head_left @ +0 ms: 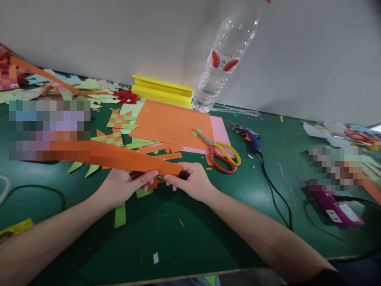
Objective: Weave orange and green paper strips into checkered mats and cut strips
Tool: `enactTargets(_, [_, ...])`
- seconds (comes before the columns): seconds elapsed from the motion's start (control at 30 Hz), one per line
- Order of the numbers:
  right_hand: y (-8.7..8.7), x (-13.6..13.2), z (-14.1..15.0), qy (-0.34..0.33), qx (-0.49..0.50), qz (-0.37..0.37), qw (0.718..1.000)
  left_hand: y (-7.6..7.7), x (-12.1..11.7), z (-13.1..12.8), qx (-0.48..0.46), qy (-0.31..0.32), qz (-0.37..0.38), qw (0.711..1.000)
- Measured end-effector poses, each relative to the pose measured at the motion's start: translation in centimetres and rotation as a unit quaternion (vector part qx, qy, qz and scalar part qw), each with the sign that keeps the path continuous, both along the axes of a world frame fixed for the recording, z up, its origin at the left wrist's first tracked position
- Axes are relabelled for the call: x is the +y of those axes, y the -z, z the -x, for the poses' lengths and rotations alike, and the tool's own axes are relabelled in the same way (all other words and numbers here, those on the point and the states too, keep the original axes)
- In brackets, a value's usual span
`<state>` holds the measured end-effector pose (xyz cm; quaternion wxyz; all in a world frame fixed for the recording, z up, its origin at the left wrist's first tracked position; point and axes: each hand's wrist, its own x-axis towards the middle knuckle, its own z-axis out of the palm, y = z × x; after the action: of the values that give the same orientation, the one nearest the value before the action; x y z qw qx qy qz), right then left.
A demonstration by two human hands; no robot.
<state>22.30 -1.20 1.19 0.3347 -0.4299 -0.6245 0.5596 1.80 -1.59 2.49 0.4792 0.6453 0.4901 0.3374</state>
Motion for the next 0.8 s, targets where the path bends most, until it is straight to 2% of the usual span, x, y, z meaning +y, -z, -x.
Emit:
enactTargets(0.23, [0.36, 0.2, -0.07, 0.013, 0.021, 0.025, 0.999, 0.27, 0.28, 0.39, 0.025, -0.009, -0.01, 1.0])
enactTargets(0.4, [0.2, 0.2, -0.14, 0.024, 0.015, 0.034, 0.999, 0.27, 0.23, 0.57, 0.055, -0.026, 0.011, 0.998])
enactTargets(0.57, [0.14, 0.29, -0.09, 0.023, 0.035, 0.031, 0.999, 0.04, 0.27, 0.5, 0.047, -0.026, 0.02, 0.998])
enactTargets(0.8, [-0.11, 0.55, 0.13, 0.041, 0.082, 0.042, 0.995, 0.05, 0.2, 0.41, 0.024, -0.063, 0.018, 0.998])
